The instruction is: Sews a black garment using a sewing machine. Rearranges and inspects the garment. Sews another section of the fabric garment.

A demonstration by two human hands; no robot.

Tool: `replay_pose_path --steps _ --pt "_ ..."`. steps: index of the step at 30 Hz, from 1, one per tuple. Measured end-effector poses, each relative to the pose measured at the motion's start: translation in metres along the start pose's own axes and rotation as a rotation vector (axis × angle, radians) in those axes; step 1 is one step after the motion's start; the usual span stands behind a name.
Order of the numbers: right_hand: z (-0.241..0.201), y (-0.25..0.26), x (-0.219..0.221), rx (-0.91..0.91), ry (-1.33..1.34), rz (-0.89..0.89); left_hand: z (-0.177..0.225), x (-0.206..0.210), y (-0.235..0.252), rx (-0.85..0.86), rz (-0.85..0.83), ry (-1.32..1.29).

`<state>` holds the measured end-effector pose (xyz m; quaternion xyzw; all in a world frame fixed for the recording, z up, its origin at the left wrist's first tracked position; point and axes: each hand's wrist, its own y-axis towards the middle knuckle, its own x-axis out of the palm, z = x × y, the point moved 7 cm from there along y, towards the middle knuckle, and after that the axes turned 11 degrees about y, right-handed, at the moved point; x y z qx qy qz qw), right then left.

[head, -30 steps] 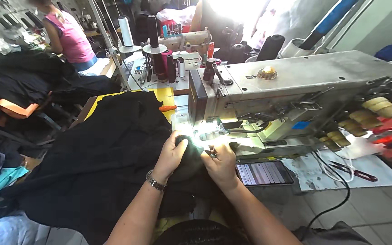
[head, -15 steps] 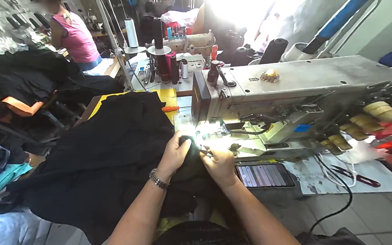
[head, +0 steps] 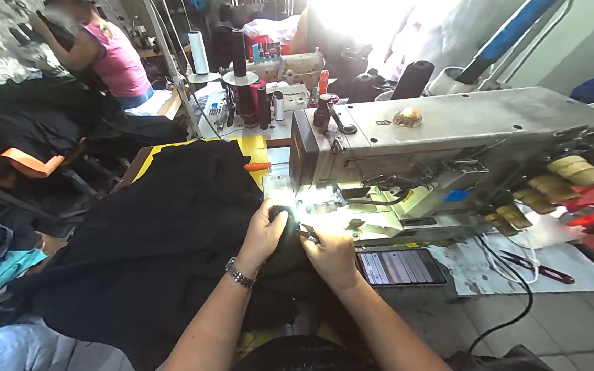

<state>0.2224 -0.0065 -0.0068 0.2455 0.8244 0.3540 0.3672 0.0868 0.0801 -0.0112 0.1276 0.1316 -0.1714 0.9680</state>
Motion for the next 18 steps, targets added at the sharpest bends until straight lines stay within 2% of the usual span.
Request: replay_pose_path --steps 9,14,18 --pt "0.003 0.004 0.013 -0.040 -0.136 0.019 0.004 0.001 0.002 0.088 0.000 0.132" --pt "0.008 0.000 -0.003 0.007 0.072 0.108 0.003 -0.001 0.002 0.098 0.015 0.138" --pt "0.004 -0.012 -0.016 0.016 0.075 0.153 0.001 -0.001 0.000 0.092 0.018 0.098"
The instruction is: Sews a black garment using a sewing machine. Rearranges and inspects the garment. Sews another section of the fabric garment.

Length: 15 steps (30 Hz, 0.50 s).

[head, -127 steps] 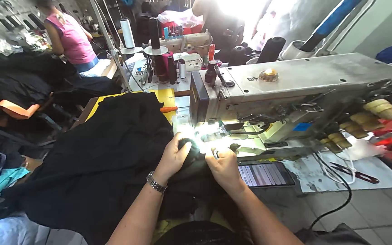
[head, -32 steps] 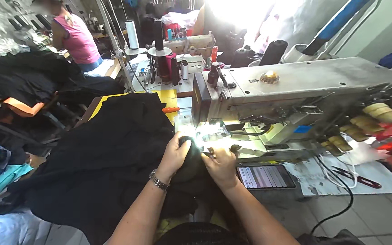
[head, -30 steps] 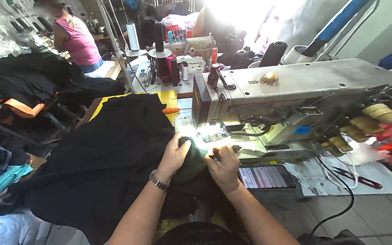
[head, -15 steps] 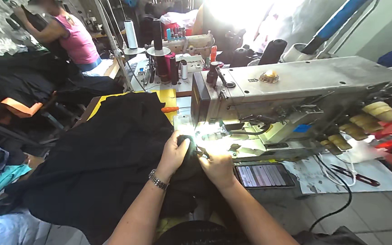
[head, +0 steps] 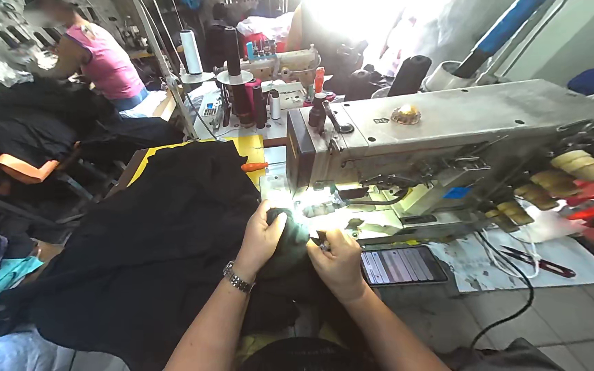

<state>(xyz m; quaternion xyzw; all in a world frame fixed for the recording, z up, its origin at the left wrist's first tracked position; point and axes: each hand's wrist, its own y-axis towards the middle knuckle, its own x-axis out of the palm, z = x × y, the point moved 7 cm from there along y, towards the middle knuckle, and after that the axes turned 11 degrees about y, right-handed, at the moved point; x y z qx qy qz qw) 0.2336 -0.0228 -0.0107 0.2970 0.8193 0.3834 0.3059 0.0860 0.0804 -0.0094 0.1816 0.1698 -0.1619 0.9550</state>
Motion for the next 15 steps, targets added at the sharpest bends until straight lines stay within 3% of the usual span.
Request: replay_pose_path --steps 7,12,15 --pt "0.000 0.006 0.018 -0.011 -0.113 -0.138 0.002 0.002 0.000 -0.032 -0.006 -0.006" --pt "0.002 0.012 0.037 -0.161 -0.276 -0.151 0.004 0.002 0.003 0.033 0.015 0.118" --pt "0.004 0.018 0.025 -0.150 -0.107 -0.072 0.000 0.000 0.004 -0.017 0.012 0.126"
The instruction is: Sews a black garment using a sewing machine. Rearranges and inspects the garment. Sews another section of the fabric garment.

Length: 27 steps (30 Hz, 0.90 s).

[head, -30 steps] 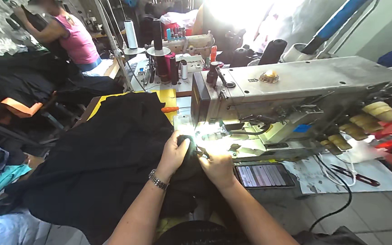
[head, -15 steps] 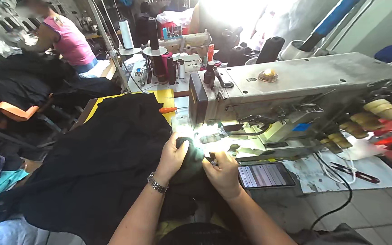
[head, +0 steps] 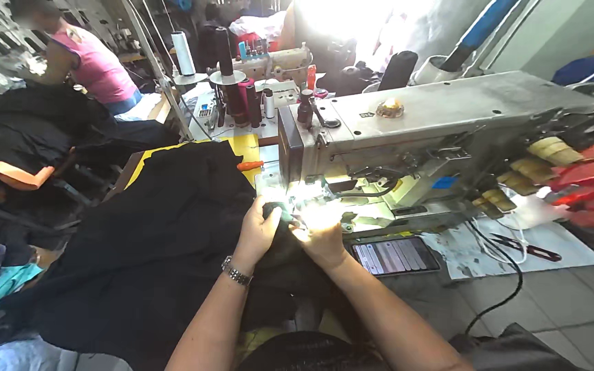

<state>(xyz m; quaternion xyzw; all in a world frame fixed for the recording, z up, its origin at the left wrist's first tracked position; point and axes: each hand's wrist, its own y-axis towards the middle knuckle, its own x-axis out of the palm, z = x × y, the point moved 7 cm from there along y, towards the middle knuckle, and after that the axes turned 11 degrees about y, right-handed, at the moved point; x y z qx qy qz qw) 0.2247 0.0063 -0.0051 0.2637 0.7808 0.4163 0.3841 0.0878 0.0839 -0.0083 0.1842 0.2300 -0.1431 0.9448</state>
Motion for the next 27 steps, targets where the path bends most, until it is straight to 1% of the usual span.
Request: replay_pose_path --steps 2,4,6,10,13,14,16,17,20,23,25,27 --pt "-0.003 -0.006 -0.018 0.022 0.111 0.100 -0.002 -0.002 0.000 -0.020 0.009 -0.019" --pt "-0.004 -0.016 -0.029 0.071 0.194 0.126 -0.003 -0.002 -0.002 -0.048 0.007 -0.050" --pt "-0.004 -0.023 -0.030 0.090 0.211 0.115 -0.003 -0.002 -0.003 -0.053 0.004 -0.071" --pt "-0.005 -0.014 -0.020 0.066 0.068 0.031 -0.001 0.001 -0.002 -0.022 -0.002 -0.080" --pt "-0.005 -0.006 -0.002 0.075 -0.022 -0.118 0.000 0.000 -0.003 -0.007 0.008 -0.061" --pt "-0.005 -0.005 0.003 0.063 -0.070 -0.136 0.000 0.000 -0.003 0.007 0.012 -0.037" --pt "-0.005 -0.002 0.009 0.025 -0.161 -0.118 0.002 0.001 -0.003 0.038 0.026 0.026" --pt "-0.004 -0.002 0.007 0.017 -0.146 -0.094 0.002 0.001 -0.003 0.044 0.028 0.041" --pt "-0.005 -0.009 -0.018 0.037 0.085 0.050 -0.001 -0.001 -0.001 0.018 0.020 0.010" --pt "-0.008 -0.019 -0.038 0.066 0.279 0.102 -0.003 -0.003 -0.002 -0.006 0.022 -0.033" --pt "-0.005 -0.022 -0.036 0.086 0.278 0.058 -0.003 -0.002 -0.003 -0.016 0.016 -0.038" --pt "0.001 -0.023 -0.032 0.118 0.206 0.029 -0.003 -0.001 -0.002 -0.013 0.009 -0.041"
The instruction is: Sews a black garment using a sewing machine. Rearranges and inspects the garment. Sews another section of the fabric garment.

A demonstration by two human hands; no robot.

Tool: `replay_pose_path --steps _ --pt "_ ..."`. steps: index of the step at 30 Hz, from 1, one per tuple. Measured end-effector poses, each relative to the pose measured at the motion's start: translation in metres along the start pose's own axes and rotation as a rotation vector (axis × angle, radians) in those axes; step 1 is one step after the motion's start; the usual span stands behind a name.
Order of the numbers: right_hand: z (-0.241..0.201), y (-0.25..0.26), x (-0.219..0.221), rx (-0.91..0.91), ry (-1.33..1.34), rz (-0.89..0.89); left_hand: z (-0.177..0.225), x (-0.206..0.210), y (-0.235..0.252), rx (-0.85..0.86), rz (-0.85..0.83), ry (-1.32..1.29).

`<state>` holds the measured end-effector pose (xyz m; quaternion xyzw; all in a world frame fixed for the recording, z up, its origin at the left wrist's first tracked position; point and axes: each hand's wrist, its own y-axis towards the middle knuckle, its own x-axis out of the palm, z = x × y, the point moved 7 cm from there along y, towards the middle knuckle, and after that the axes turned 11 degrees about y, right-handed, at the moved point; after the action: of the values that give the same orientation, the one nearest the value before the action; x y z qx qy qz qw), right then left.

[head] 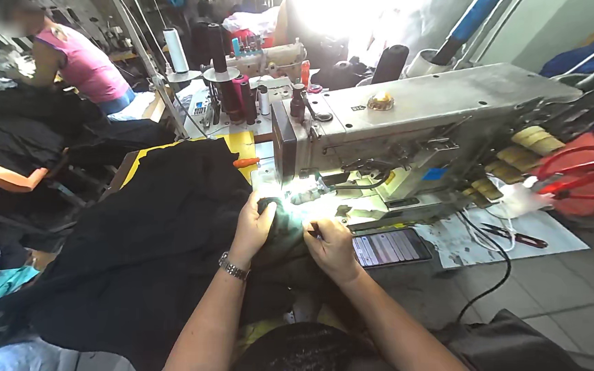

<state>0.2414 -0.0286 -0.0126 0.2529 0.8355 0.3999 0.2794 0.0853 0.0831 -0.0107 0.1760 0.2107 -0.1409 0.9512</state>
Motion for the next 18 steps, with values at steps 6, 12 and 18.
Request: replay_pose_path --steps 6,12,18 --pt "0.007 0.013 0.022 0.083 -0.124 -0.128 0.000 -0.001 0.000 0.023 -0.005 -0.012" --pt "0.000 0.013 0.004 -0.025 0.047 0.106 -0.001 -0.001 0.000 -0.001 -0.009 -0.017" --pt "0.006 0.004 0.000 0.252 -0.092 -0.100 -0.002 0.000 0.000 -0.049 -0.043 -0.071"
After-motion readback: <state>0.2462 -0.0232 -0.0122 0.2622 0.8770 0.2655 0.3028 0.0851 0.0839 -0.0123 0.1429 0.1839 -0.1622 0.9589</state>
